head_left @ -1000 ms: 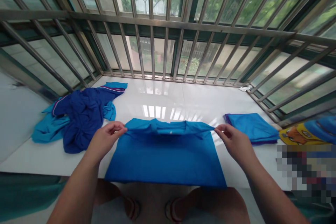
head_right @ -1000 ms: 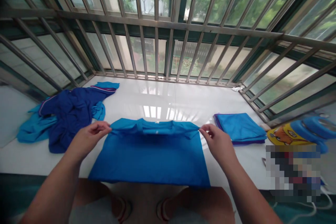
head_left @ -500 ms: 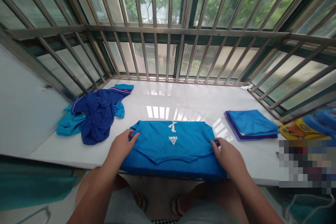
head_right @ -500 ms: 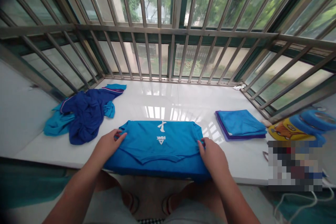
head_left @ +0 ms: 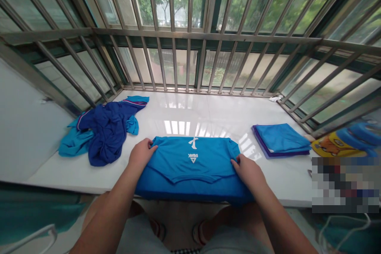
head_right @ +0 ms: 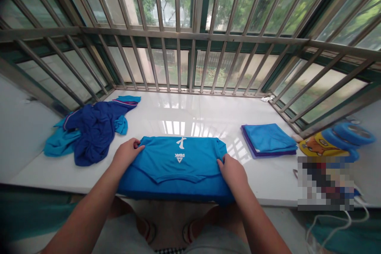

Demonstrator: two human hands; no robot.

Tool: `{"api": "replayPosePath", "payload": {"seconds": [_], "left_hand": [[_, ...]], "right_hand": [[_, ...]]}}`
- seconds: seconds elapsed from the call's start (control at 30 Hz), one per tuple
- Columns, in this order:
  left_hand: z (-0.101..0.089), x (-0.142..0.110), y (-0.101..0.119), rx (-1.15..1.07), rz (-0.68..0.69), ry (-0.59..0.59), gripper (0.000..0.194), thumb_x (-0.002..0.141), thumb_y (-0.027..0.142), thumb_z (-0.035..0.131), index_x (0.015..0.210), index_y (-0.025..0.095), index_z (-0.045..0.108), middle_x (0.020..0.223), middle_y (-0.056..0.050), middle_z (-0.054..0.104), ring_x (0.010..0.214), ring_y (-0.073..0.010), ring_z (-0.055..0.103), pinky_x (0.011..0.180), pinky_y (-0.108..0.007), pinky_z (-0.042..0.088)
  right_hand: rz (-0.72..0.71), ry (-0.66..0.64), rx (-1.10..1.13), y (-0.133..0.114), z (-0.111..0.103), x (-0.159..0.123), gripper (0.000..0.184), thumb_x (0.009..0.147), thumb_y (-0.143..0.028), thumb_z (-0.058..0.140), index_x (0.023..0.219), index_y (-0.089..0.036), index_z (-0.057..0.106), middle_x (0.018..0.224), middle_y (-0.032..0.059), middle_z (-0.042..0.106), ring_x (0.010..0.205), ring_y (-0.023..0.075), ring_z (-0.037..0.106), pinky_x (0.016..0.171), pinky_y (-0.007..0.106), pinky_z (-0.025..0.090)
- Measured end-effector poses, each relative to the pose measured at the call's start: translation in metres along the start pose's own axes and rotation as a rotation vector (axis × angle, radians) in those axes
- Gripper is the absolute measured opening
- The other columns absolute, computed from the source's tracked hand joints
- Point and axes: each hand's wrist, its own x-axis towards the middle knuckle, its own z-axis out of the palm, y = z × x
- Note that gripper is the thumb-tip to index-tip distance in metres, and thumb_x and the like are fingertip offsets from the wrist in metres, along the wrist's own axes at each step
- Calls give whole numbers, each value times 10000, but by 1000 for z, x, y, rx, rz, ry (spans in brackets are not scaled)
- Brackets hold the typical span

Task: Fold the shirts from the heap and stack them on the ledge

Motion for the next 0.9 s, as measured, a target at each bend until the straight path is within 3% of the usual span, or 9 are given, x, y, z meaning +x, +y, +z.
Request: {"api": "replayPosePath", "payload": {"seconds": [0.07, 0.17, 0.3, 0.37, 0.47, 0.57, 0.67, 0.8, 0.9], "left_hand": [[-5, 8, -1, -34, 14, 46, 336, 917, 470, 701, 1147, 225, 706, 997, -66, 801, 907, -264, 744, 716, -312, 468], [-13, 30, 3, -44, 88, 64, 424, 922, 555, 679, 1168, 212, 721, 1079, -92, 801, 966, -272, 748, 779, -322, 500], [-20, 68, 14, 40, 84, -60, 518, 779, 599, 806, 1089, 185, 761, 1003, -127, 808, 987, -327, 750, 795, -341, 517], [-20, 84, 19, 15, 59, -181, 479, 699, 550, 864, 1013, 200, 775, 870, -95, 806, 923, -319, 761, 763, -330, 519], [-18, 98, 21, -91, 62, -310, 370, 683, 458, 855, 957, 220, 786, 736, -26, 784, 767, -253, 762, 687, -294, 520], [-16, 101, 16, -142, 89, -306, 284, 720, 446, 818, 883, 215, 787, 772, -25, 798, 753, -225, 762, 677, -278, 525], [-19, 100, 5, -166, 111, -267, 282, 754, 483, 789, 854, 218, 787, 821, -42, 808, 817, -238, 766, 716, -288, 528], [-25, 104, -5, -148, 176, -203, 367, 732, 563, 805, 888, 231, 809, 943, -65, 822, 913, -266, 748, 772, -310, 521], [-28, 111, -3, -133, 244, -297, 431, 618, 578, 882, 900, 256, 823, 918, -39, 820, 858, -251, 734, 756, -301, 511]], "right_hand": [[-18, 6, 0, 8, -3, 9, 276, 1022, -471, 619, 999, -210, 705, 918, 111, 801, 898, 298, 778, 682, 329, 452], [-34, 58, 6, 9, -15, 31, 343, 1021, -538, 610, 1024, -214, 723, 927, 119, 808, 913, 301, 778, 692, 331, 467], [-10, 103, 39, -13, -32, 73, 458, 1047, -562, 567, 1227, -162, 699, 1005, 168, 808, 984, 308, 771, 746, 339, 486], [-1, 85, 82, -26, -36, 92, 470, 1033, -539, 603, 1281, -148, 683, 1039, 163, 808, 1013, 303, 763, 759, 332, 486], [-12, 68, 120, -32, -35, 112, 339, 1015, -409, 628, 1235, -166, 715, 1033, 114, 813, 994, 261, 755, 747, 303, 475], [-34, 84, 134, -26, -32, 117, 236, 989, -278, 604, 1136, -186, 763, 1042, 89, 815, 950, 224, 747, 748, 286, 472], [-65, 135, 129, -18, -32, 114, 258, 989, -247, 568, 1131, -185, 775, 1080, 113, 810, 976, 248, 739, 801, 313, 488], [-214, 167, 108, -16, -35, 114, 325, 1039, -296, 541, 1257, -176, 752, 1232, 147, 783, 1165, 281, 695, 992, 359, 489], [-413, 25, 48, -16, -38, 125, 362, 939, -299, 717, 1285, -202, 764, 1329, 123, 762, 1269, 297, 654, 1075, 362, 472]]}}
